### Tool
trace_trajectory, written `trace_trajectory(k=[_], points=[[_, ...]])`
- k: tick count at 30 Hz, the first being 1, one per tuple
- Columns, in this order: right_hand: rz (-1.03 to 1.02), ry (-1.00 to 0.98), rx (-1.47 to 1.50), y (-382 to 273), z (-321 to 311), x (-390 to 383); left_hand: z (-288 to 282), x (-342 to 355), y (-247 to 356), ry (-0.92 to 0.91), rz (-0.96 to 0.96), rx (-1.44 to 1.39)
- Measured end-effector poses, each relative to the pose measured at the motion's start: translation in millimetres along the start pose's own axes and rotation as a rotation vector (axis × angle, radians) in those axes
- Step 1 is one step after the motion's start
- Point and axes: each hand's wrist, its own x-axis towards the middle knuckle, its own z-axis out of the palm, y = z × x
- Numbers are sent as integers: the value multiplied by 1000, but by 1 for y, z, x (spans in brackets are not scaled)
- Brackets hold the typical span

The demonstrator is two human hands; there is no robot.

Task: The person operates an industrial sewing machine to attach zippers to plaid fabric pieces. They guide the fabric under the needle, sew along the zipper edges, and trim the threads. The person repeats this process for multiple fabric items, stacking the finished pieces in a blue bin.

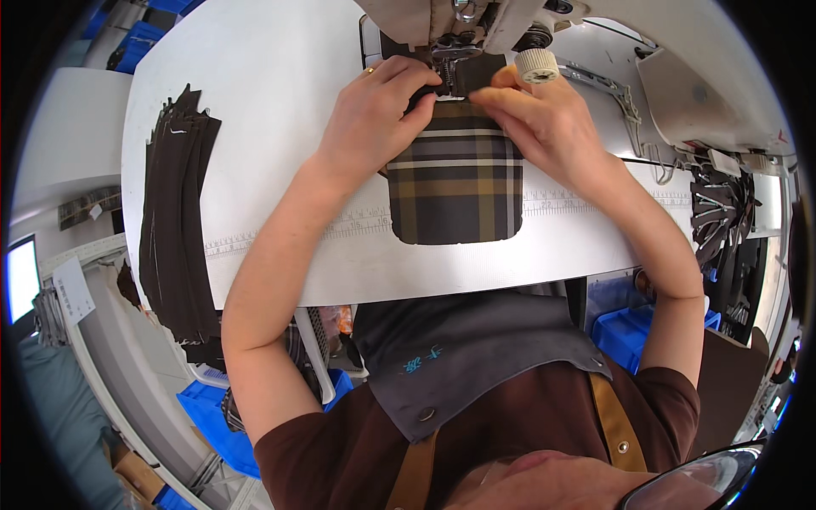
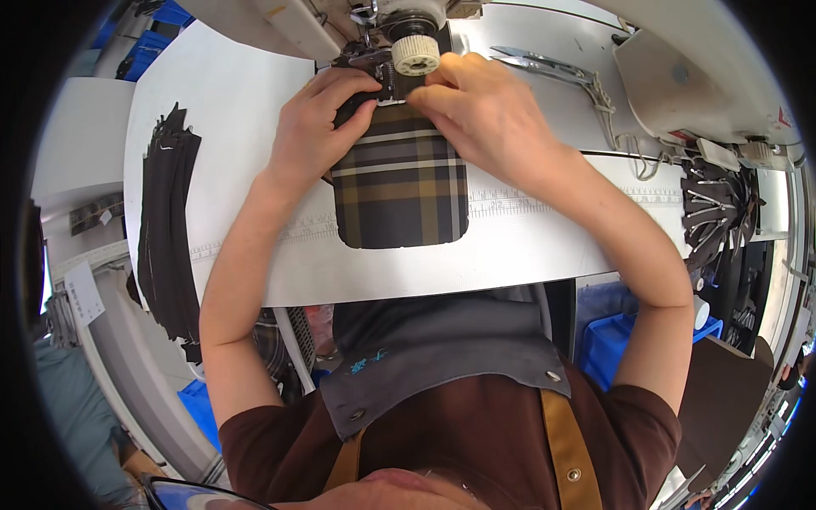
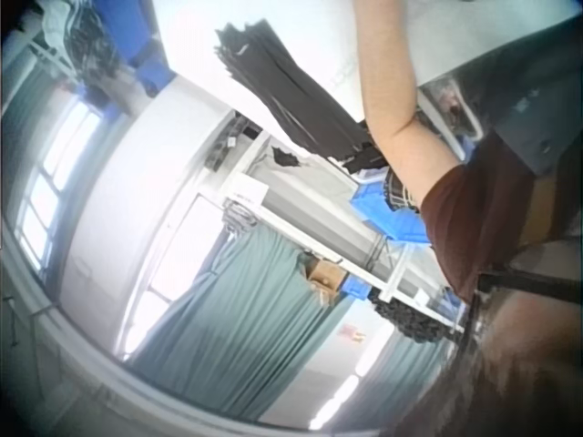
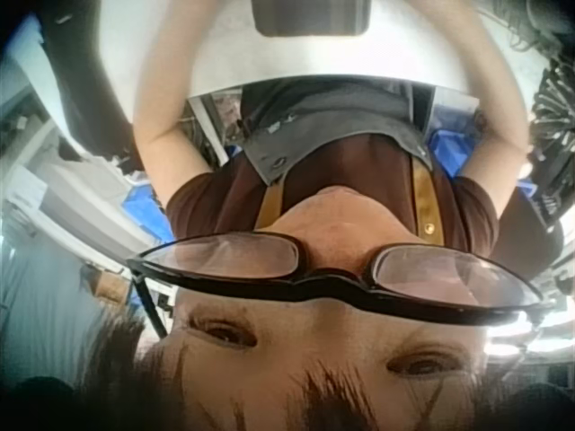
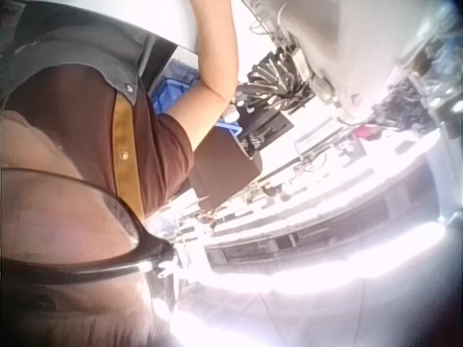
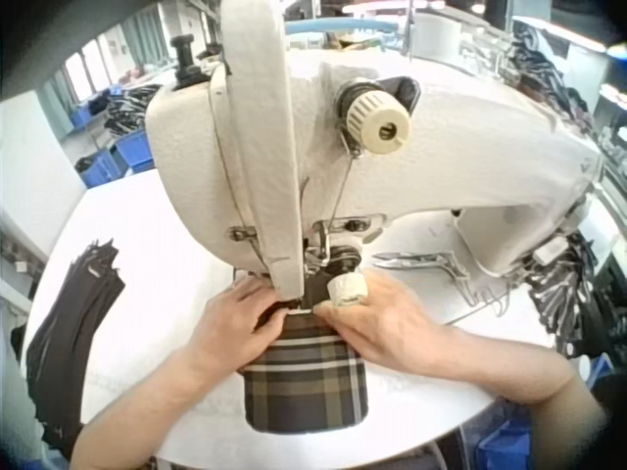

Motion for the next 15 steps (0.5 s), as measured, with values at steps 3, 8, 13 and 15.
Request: trace_trajectory(k=[3,8,13,15], points=[[-35,15,-12,8,16,5,-2,1,-1,-12,-107,-111],[-225,-49,-133,11,23,4,-5,3,-6,-71,-115,-193],[-128,-172,202,20,-1,-13,-13,2,-1,-169,1,-1],[-122,-142,238,9,-6,-19,-12,2,-2,-159,57,54]])
